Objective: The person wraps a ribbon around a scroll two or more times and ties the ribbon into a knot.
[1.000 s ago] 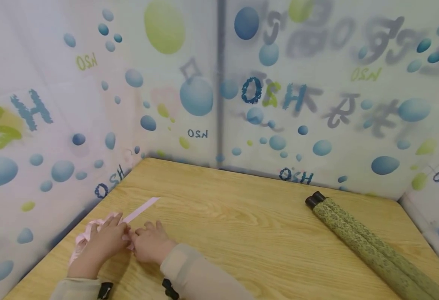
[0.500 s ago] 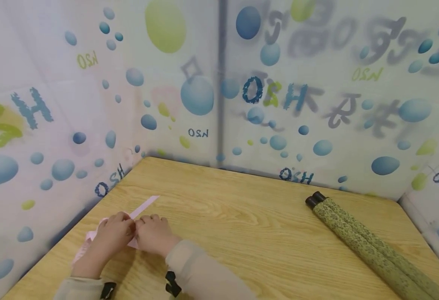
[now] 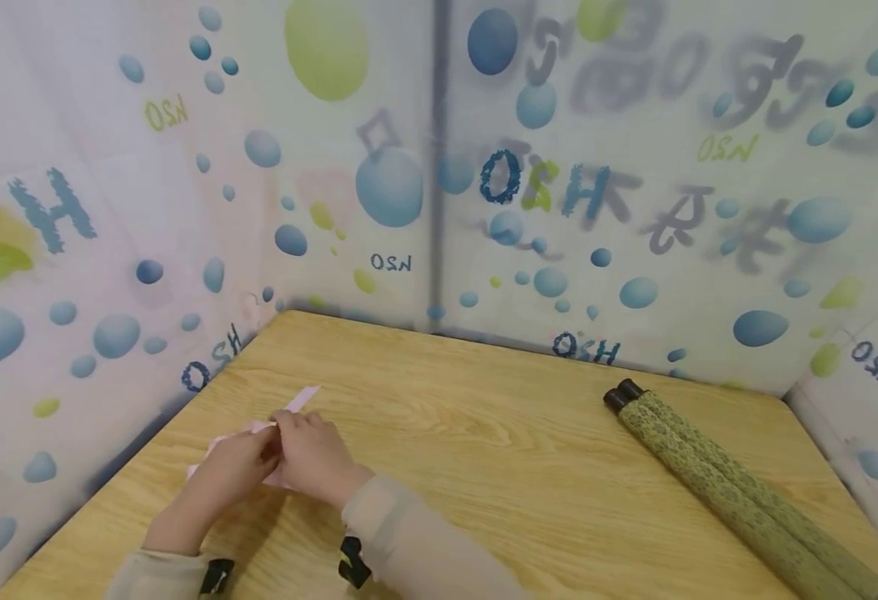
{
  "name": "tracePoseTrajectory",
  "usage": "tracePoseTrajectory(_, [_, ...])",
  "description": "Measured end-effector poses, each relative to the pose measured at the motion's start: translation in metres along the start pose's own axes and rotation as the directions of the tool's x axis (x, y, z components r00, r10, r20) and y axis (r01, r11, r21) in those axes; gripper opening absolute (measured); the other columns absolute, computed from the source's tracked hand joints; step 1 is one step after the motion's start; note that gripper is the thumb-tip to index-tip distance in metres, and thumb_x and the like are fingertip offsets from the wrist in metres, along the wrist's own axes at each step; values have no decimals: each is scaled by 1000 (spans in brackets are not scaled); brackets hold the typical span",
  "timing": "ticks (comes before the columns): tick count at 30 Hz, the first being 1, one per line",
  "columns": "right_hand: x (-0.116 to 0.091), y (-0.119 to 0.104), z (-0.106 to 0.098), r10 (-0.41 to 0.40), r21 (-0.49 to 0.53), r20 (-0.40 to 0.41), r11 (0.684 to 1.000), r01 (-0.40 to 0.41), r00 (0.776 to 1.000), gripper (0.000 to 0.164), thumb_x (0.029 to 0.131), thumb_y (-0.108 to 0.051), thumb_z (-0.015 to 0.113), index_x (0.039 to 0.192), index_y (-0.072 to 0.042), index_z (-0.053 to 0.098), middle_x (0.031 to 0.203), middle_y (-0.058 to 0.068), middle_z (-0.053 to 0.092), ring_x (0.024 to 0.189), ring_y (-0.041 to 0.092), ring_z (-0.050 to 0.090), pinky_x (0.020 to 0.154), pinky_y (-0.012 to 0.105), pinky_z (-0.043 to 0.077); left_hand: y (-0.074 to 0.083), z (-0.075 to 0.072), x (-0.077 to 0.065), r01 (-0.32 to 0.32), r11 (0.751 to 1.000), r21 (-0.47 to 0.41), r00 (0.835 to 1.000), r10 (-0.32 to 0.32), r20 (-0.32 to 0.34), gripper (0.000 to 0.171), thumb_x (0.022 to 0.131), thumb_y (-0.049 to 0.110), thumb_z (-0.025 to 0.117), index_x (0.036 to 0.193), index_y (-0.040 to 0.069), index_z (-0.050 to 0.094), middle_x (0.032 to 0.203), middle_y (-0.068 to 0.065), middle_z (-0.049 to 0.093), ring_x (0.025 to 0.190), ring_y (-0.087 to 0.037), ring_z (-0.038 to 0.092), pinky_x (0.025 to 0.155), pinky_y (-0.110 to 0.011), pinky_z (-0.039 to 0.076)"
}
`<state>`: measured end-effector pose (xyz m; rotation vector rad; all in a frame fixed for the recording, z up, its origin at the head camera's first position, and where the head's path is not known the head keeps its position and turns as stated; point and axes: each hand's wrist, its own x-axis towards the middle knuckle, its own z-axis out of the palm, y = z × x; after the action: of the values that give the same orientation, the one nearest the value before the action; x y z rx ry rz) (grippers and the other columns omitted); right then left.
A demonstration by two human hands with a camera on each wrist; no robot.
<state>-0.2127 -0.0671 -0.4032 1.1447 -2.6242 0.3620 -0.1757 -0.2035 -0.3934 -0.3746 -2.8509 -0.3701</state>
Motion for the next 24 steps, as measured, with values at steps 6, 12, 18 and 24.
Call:
tracePoseTrajectory(6, [-1,6,-5,33,107,66,993,-40,997,52,87,-14,60,137,-15,46,111,-3,65,102,17,56,79,29,47,8,-7,1,-9,1000,-22,1000,9,15,8,86,12,65,86,7,59,66,-4,58,58,-26,57,55,-43,45])
tracePoseTrajectory(12, [-7,15,-8,15,62,59,998,-18,998,27,90,-22,59,117,-17,63,98,-9,67,83,11,53,69,21,42,13,-9,1,32,996,-87,998,-27,61,6,87,6,60,85,8,55,58,0,47,50,-16,40,49,-31,36])
tracePoseTrajectory(18, [-14,29,-11,39,45,43,998,-41,998,17,92,-33,59,97,-23,71,92,-13,68,72,6,46,62,19,36,15,-5,3,-5,995,-99,999,9,46,4,86,6,63,89,6,65,63,2,55,51,-11,39,50,-27,37])
tracePoseTrajectory(24, [-21,42,-22,157,126,91,978,-167,983,14,91,-33,60,90,-24,71,84,-15,66,82,11,52,73,33,41,14,-3,4,-9,992,-128,997,20,79,6,85,6,65,88,7,70,63,6,55,53,-9,38,52,-25,36])
